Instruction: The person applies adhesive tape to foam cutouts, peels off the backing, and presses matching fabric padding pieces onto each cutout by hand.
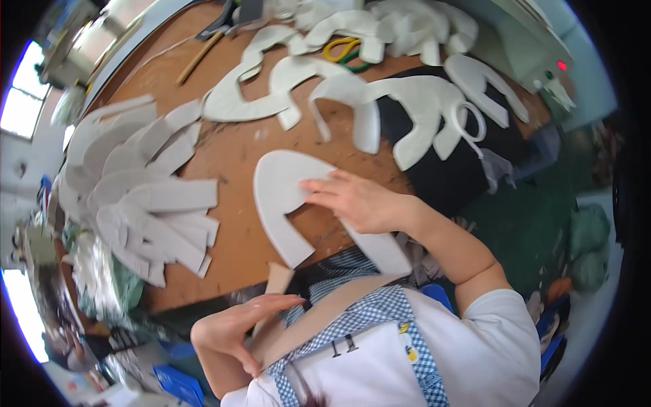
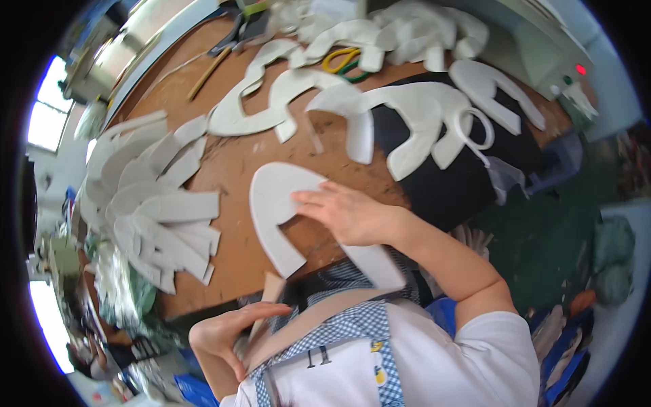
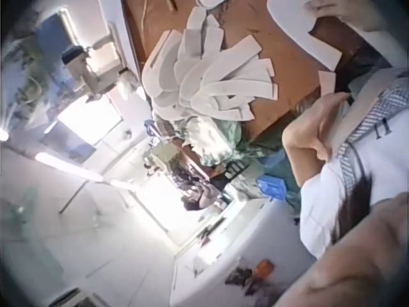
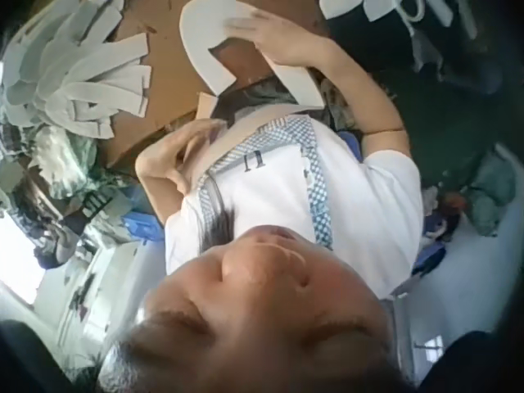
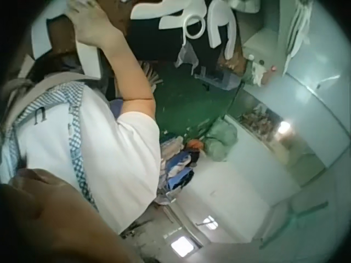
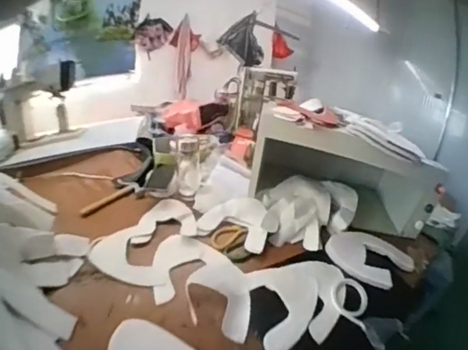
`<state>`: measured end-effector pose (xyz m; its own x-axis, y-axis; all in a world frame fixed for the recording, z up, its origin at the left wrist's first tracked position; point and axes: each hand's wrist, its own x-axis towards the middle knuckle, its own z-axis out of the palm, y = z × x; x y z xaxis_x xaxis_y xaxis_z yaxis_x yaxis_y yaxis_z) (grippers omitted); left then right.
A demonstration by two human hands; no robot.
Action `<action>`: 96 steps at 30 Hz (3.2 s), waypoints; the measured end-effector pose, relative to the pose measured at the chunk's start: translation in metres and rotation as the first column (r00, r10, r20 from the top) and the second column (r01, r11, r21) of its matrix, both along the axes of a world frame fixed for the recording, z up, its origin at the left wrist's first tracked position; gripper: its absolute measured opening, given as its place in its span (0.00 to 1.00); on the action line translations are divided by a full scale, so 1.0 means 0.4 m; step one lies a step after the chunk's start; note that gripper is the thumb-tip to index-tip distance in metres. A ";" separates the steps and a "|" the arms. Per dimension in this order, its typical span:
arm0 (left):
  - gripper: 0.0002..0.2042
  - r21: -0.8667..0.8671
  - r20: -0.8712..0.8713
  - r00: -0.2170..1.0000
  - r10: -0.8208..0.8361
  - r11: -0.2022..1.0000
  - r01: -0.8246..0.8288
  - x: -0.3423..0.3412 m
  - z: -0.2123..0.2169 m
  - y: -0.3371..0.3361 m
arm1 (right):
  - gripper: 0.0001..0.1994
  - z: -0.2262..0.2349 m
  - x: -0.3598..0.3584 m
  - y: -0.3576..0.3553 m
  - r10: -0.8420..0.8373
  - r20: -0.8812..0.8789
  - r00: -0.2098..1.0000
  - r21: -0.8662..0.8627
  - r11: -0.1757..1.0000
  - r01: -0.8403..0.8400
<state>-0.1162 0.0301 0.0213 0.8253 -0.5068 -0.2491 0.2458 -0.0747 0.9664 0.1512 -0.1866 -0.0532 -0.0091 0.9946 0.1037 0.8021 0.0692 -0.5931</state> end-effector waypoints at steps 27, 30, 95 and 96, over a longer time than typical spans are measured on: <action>0.45 0.006 -0.472 0.881 -0.015 1.000 0.020 0.112 0.251 0.415 | 0.19 0.040 0.385 0.126 -0.823 0.362 0.438 0.141 0.513 0.847; 0.41 -0.005 -0.297 0.876 -0.380 0.918 0.396 0.185 0.306 0.355 | 0.19 -0.006 0.409 0.120 -0.823 0.250 0.510 -0.051 0.514 0.856; 0.12 0.317 -0.158 0.306 0.939 0.342 -0.885 0.197 -0.158 -0.052 | 0.15 -0.012 0.131 0.288 -0.573 -0.187 0.798 -0.259 0.812 0.523; 0.12 0.320 -0.206 0.290 0.934 0.345 -0.883 0.192 -0.158 -0.058 | 0.15 -0.013 0.130 0.289 -0.571 -0.190 0.799 -0.259 0.814 0.520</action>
<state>-0.0395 0.0070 -0.0418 0.5946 0.5743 -0.5626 0.4947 0.2903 0.8191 0.2033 -0.0709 -0.0583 0.5411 0.8261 -0.1576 0.4975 -0.4655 -0.7320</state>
